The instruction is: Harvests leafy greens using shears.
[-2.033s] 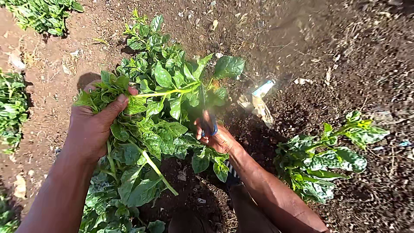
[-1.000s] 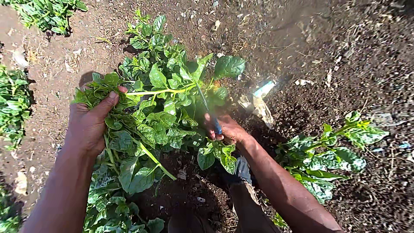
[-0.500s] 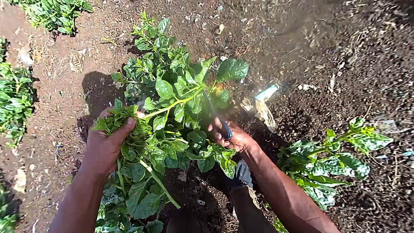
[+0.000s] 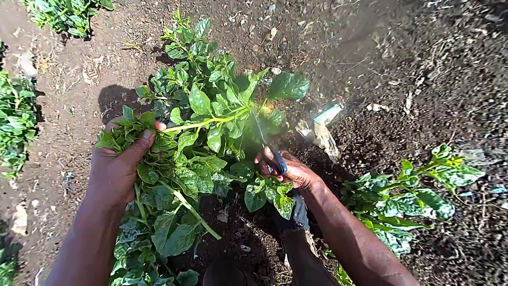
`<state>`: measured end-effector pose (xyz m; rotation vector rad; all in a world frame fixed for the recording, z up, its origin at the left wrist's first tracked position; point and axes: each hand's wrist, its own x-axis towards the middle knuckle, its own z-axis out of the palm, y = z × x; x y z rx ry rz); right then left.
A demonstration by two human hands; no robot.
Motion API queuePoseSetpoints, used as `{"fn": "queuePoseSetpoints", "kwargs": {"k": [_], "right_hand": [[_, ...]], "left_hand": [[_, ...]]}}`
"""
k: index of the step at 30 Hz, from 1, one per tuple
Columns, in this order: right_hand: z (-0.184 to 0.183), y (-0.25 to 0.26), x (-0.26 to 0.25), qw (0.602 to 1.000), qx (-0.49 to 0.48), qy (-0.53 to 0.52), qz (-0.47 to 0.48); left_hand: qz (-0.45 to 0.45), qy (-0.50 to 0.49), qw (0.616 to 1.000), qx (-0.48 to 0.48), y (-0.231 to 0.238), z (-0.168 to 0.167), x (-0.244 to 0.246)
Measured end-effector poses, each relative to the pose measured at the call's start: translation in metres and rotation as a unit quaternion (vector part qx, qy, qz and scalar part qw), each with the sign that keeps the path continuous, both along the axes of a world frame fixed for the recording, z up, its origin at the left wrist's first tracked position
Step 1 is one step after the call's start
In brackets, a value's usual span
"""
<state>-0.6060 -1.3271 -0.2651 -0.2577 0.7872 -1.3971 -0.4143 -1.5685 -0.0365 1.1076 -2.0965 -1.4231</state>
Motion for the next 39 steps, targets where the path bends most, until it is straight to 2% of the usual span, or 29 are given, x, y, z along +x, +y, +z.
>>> {"fn": "queuePoseSetpoints", "kwargs": {"k": [8, 12, 17, 20, 23, 25, 27, 30, 32, 33, 36, 37, 38, 39], "right_hand": [[0.001, -0.005, -0.005, 1.0, 0.005, -0.013, 0.012], [0.001, -0.008, -0.009, 0.999, 0.04, -0.005, 0.007], [0.002, 0.002, -0.015, 0.998, 0.043, -0.015, -0.039], [0.004, 0.032, -0.021, 0.982, 0.062, 0.06, -0.169], [0.017, 0.064, -0.029, 0.937, 0.094, 0.169, -0.29], [0.036, 0.075, -0.033, 0.913, 0.083, 0.224, -0.332], [0.061, 0.073, -0.035, 0.904, 0.044, 0.266, -0.333], [0.092, 0.046, -0.034, 0.91, -0.05, 0.312, -0.269], [0.104, 0.019, -0.033, 0.916, -0.104, 0.343, -0.182], [0.108, 0.004, -0.033, 0.921, -0.117, 0.347, -0.131], [0.109, -0.041, -0.033, 0.93, -0.047, 0.36, 0.056], [0.105, -0.057, -0.036, 0.905, -0.003, 0.404, 0.135], [0.099, -0.072, -0.039, 0.849, 0.036, 0.479, 0.221], [0.092, -0.086, -0.043, 0.773, 0.056, 0.555, 0.304]], "left_hand": [[-0.007, -0.006, 1.0, 0.004, 0.001, 0.0, 0.011], [-0.011, -0.011, 1.0, 0.016, 0.004, -0.002, 0.014], [-0.019, 0.014, 1.0, -0.003, 0.006, 0.011, 0.031], [0.038, 0.025, 0.999, -0.018, 0.017, 0.038, 0.072], [0.053, 0.052, 0.997, 0.002, 0.03, 0.068, 0.14], [0.066, 0.071, 0.995, -0.017, 0.049, 0.082, 0.176], [0.068, 0.088, 0.992, -0.066, 0.067, 0.087, 0.199], [0.115, 0.057, 0.987, -0.101, 0.09, 0.086, 0.217], [0.215, 0.049, 0.969, -0.114, 0.109, 0.08, 0.223], [0.231, 0.046, 0.965, -0.114, 0.114, 0.076, 0.233], [0.279, 0.079, 0.953, -0.088, 0.122, 0.064, 0.253], [0.302, 0.094, 0.946, -0.075, 0.123, 0.059, 0.255], [0.318, 0.11, 0.94, -0.056, 0.122, 0.056, 0.256], [0.327, 0.123, 0.936, -0.035, 0.119, 0.052, 0.258]]}}
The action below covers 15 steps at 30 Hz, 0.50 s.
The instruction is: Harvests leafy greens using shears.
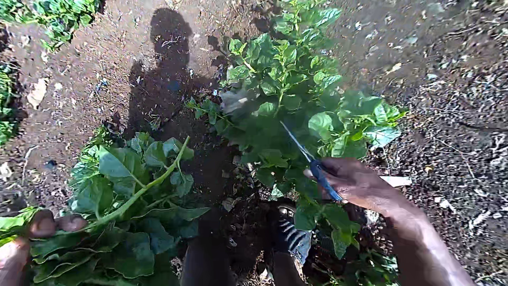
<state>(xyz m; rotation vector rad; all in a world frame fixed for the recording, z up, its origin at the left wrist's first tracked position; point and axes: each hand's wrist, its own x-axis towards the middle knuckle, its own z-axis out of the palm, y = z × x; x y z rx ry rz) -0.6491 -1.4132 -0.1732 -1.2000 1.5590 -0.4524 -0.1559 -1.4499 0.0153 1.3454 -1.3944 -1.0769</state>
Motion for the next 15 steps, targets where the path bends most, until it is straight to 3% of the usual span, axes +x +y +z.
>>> {"fn": "queuePoseSetpoints", "kwargs": {"k": [3, 5, 7, 9, 12, 15], "right_hand": [[-0.009, -0.013, -0.001, 0.953, 0.099, 0.157, 0.239], [-0.004, -0.005, 0.005, 0.924, 0.149, 0.171, 0.308], [0.004, 0.002, 0.009, 0.921, 0.168, 0.182, 0.302], [0.015, 0.007, 0.004, 0.938, 0.132, 0.182, 0.263], [0.04, -0.005, -0.016, 0.973, -0.04, 0.163, 0.156], [0.06, -0.058, -0.009, 0.98, -0.143, 0.128, 0.051]], "left_hand": [[-0.001, 0.037, 0.998, 0.047, -0.008, -0.016, 0.023], [-0.031, 0.065, 0.996, 0.054, -0.01, -0.032, 0.052], [-0.061, 0.094, 0.992, 0.052, -0.019, -0.04, 0.052], [0.022, 0.122, 0.991, 0.043, -0.029, -0.032, 0.013], [0.034, 0.116, 0.991, 0.056, -0.035, -0.019, 0.011], [0.041, 0.109, 0.991, 0.058, -0.025, -0.014, 0.028]]}}
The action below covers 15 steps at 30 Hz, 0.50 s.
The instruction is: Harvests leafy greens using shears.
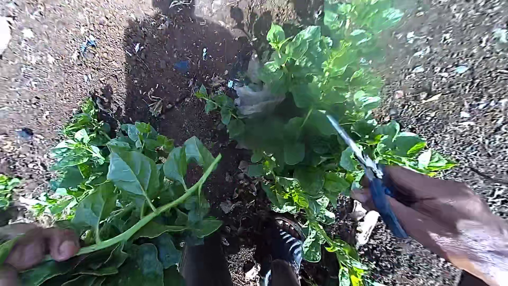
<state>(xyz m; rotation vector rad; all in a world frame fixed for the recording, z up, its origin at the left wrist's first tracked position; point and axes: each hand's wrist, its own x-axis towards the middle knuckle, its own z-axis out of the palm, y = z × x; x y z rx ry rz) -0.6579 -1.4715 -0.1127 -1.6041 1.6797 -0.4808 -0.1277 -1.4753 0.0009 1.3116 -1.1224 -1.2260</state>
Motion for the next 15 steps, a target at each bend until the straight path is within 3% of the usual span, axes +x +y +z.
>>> {"fn": "queuePoseSetpoints", "kwargs": {"k": [2, 4, 7, 11, 15], "right_hand": [[0.005, -0.051, 0.036, 0.998, -0.048, 0.031, -0.011], [-0.005, -0.105, 0.082, 0.996, -0.051, 0.067, 0.038], [-0.044, -0.157, 0.151, 0.981, 0.051, 0.138, 0.13], [-0.105, -0.159, 0.207, 0.96, 0.071, 0.177, 0.204], [-0.129, -0.157, 0.201, 0.988, -0.008, 0.102, 0.119]], "left_hand": [[0.001, -0.012, 1.0, -0.003, 0.002, 0.005, -0.013], [0.006, -0.055, 0.998, 0.003, 0.0, 0.012, -0.041], [0.026, -0.087, 0.996, 0.017, 0.013, 0.012, -0.058], [0.034, -0.124, 0.992, 0.018, 0.028, 0.007, -0.075], [0.036, -0.176, 0.981, 0.072, 0.023, -0.018, -0.098]]}}
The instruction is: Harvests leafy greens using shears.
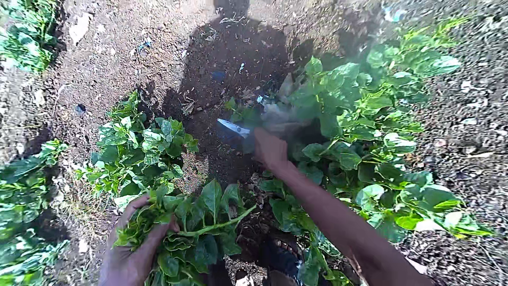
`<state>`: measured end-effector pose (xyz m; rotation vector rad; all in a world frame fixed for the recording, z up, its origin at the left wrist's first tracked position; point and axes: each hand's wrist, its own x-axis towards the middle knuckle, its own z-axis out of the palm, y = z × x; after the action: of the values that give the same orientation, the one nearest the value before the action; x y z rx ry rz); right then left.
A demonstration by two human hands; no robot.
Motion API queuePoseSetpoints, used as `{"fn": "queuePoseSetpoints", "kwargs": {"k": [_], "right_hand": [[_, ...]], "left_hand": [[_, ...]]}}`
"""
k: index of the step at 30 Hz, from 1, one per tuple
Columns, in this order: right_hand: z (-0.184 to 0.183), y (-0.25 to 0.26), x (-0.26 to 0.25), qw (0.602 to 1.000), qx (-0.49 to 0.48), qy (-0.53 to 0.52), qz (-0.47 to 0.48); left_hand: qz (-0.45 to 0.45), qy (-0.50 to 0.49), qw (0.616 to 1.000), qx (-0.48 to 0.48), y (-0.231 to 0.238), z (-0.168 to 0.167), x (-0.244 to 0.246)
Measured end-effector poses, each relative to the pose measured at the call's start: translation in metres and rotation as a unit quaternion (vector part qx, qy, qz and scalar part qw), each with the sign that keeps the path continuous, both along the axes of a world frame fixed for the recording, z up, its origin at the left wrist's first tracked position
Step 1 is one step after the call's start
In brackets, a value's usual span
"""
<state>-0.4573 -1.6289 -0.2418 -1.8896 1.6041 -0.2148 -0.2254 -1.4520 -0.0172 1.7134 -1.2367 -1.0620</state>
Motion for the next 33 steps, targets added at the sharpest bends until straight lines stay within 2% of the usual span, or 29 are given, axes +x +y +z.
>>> {"fn": "queuePoseSetpoints", "kwargs": {"k": [3, 6, 9, 11, 13, 15, 17, 20, 22, 25, 27, 31, 33], "right_hand": [[0.015, 0.009, -0.021, 0.995, -0.007, -0.079, -0.062], [0.036, 0.011, -0.038, 0.991, 0.038, -0.096, -0.08], [0.038, 0.011, -0.02, 0.996, 0.07, -0.05, 0.019], [0.025, 0.009, 0.002, 0.992, 0.087, -0.011, 0.089], [0.011, 0.006, 0.017, 0.992, 0.087, 0.006, 0.094], [0.015, 0.004, 0.017, 0.996, 0.07, -0.023, 0.042], [0.026, 0.014, 0.004, 0.992, 0.051, -0.107, -0.033], [0.046, 0.049, -0.025, 0.96, 0.063, -0.24, -0.126], [0.051, 0.083, -0.036, 0.932, 0.059, -0.32, -0.163], [0.059, 0.125, -0.039, 0.896, 0.069, -0.39, -0.199], [0.062, 0.14, -0.036, 0.888, 0.08, -0.402, -0.207], [0.06, 0.146, -0.03, 0.881, 0.111, -0.418, -0.194], [0.062, 0.141, -0.035, 0.883, 0.1, -0.418, -0.187]], "left_hand": [[-0.014, -0.007, 0.998, 0.054, -0.02, -0.033, -0.011], [-0.002, -0.016, 0.995, 0.096, -0.04, -0.047, -0.022], [0.014, -0.027, 0.998, 0.059, -0.047, -0.039, -0.022], [0.032, -0.046, 0.997, 0.045, -0.047, -0.032, -0.02], [0.039, -0.059, 0.997, 0.041, -0.047, -0.026, -0.019], [0.02, -0.067, 0.996, 0.048, -0.05, -0.024, -0.015], [-0.009, -0.069, 0.994, 0.082, -0.052, -0.031, -0.013], [-0.079, -0.092, 0.98, 0.158, -0.065, -0.056, -0.014], [-0.126, -0.1, 0.971, 0.176, -0.074, -0.074, -0.021], [-0.149, -0.081, 0.973, 0.158, -0.074, -0.088, -0.035], [-0.141, -0.038, 0.981, 0.128, -0.066, -0.088, -0.038], [-0.147, 0.048, 0.987, 0.049, -0.06, -0.083, -0.032], [-0.13, 0.05, 0.99, 0.03, -0.07, -0.081, -0.03]]}}
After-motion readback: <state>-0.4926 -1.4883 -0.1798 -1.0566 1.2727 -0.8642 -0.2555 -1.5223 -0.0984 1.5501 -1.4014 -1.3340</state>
